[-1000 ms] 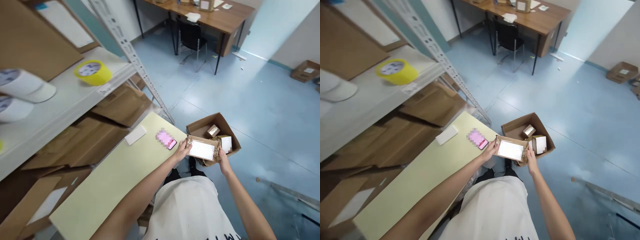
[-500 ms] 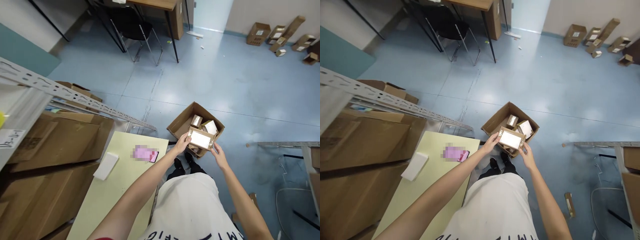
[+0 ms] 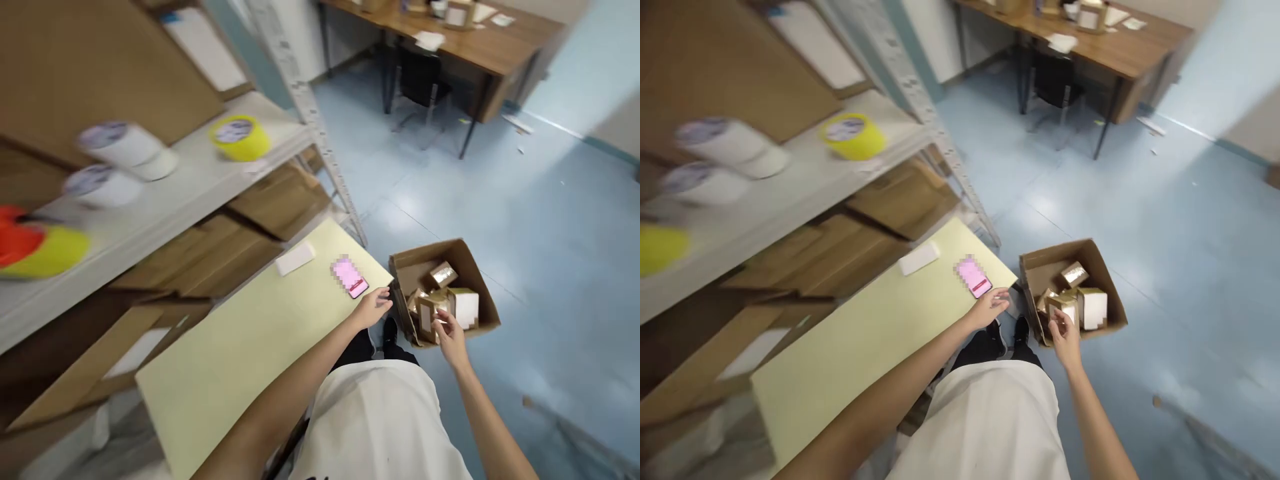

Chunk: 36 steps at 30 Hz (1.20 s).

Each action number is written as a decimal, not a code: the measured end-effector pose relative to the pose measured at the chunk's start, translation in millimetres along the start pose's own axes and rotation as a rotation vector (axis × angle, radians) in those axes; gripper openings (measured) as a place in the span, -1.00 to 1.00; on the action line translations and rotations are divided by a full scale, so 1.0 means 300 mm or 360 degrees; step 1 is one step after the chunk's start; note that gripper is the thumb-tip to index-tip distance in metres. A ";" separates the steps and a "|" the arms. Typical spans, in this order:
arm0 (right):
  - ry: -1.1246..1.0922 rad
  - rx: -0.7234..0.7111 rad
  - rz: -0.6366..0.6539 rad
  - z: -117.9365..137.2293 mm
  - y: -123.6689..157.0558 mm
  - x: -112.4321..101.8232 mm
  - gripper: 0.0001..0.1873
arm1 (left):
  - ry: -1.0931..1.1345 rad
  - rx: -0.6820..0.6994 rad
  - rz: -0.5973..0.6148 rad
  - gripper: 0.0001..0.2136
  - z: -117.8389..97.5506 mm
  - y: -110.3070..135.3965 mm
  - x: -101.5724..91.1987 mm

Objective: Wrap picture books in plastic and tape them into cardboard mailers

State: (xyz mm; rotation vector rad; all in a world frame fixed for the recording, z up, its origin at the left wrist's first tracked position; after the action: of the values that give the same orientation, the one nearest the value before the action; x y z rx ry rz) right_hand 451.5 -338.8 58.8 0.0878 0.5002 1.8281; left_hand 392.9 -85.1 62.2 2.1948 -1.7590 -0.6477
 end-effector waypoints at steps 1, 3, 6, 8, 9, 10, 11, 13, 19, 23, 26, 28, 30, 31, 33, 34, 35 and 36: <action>0.0030 -0.0045 0.0108 0.035 -0.026 0.039 -0.43 | 0.0034 -0.0013 -0.0107 -0.56 0.014 0.039 -0.045; 0.0093 -0.0154 0.0337 0.108 -0.066 0.133 -0.46 | 0.0087 -0.0035 -0.0330 -0.57 0.043 0.131 -0.134; 0.0167 -0.0312 0.0668 0.206 -0.083 0.303 -0.49 | 0.0150 -0.0056 -0.0663 -0.59 0.096 0.310 -0.245; 0.0214 -0.0375 0.0889 0.248 -0.058 0.431 -0.47 | 0.0211 -0.0070 -0.0887 -0.58 0.140 0.451 -0.296; 0.0245 -0.0395 0.1008 0.261 -0.034 0.498 -0.46 | 0.0249 -0.0079 -0.0995 -0.58 0.165 0.526 -0.313; 0.0279 -0.0411 0.1130 0.269 -0.001 0.567 -0.44 | 0.0288 -0.0092 -0.1097 -0.58 0.192 0.602 -0.325; 0.0315 -0.0424 0.1252 0.272 0.040 0.635 -0.43 | 0.0323 -0.0107 -0.1196 -0.58 0.222 0.679 -0.332; 0.0387 -0.0459 0.1500 0.267 0.148 0.768 -0.42 | 0.0379 -0.0136 -0.1375 -0.59 0.288 0.833 -0.334; 0.0654 -0.0721 0.2188 0.190 0.595 1.059 -0.46 | 0.0464 -0.0231 -0.1786 -0.60 0.500 1.283 -0.273; 0.0861 -0.0928 0.2641 0.109 0.875 1.159 -0.52 | 0.0492 -0.0252 -0.1982 -0.60 0.596 1.546 -0.200; 0.0961 -0.0986 0.2824 0.059 1.047 1.209 -0.50 | 0.0529 -0.0278 -0.2114 -0.59 0.643 1.710 -0.136; 0.1002 -0.0990 0.2926 0.037 1.152 1.234 -0.47 | 0.0565 -0.0280 -0.2230 -0.59 0.668 1.796 -0.094; 0.1037 -0.0969 0.3056 0.022 1.248 1.250 -0.46 | 0.0599 -0.0283 -0.2366 -0.59 0.692 1.860 -0.057; 0.1056 -0.0953 0.3128 0.014 1.292 1.255 -0.45 | 0.0616 -0.0296 -0.2437 -0.59 0.704 1.884 -0.039; 0.1114 -0.0925 0.3297 -0.006 1.377 1.261 -0.46 | 0.0653 -0.0343 -0.2565 -0.59 0.724 1.922 -0.006; 0.1153 -0.0916 0.3395 -0.021 1.419 1.262 -0.48 | 0.0675 -0.0369 -0.2628 -0.59 0.732 1.939 0.012; 0.1191 -0.0911 0.3498 -0.038 1.460 1.261 -0.49 | 0.0704 -0.0396 -0.2693 -0.60 0.738 1.956 0.031; 0.1223 -0.0909 0.3603 -0.058 1.502 1.258 -0.51 | 0.0736 -0.0426 -0.2753 -0.61 0.744 1.973 0.053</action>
State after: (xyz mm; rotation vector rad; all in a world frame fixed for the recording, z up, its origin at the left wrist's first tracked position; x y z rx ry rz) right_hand -77.8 -96.6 142.0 -0.8122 0.2000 4.1976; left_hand -219.8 -223.4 138.4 2.7750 0.7154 -0.4438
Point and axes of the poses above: each hand's wrist, its own y-axis away from the middle knuckle, its own x-axis out of the palm, z = x × y, the point moved 4 cm from there along -y, towards the middle knuckle, and after that the axes turned 2 degrees about z, right-handed, at the moved point
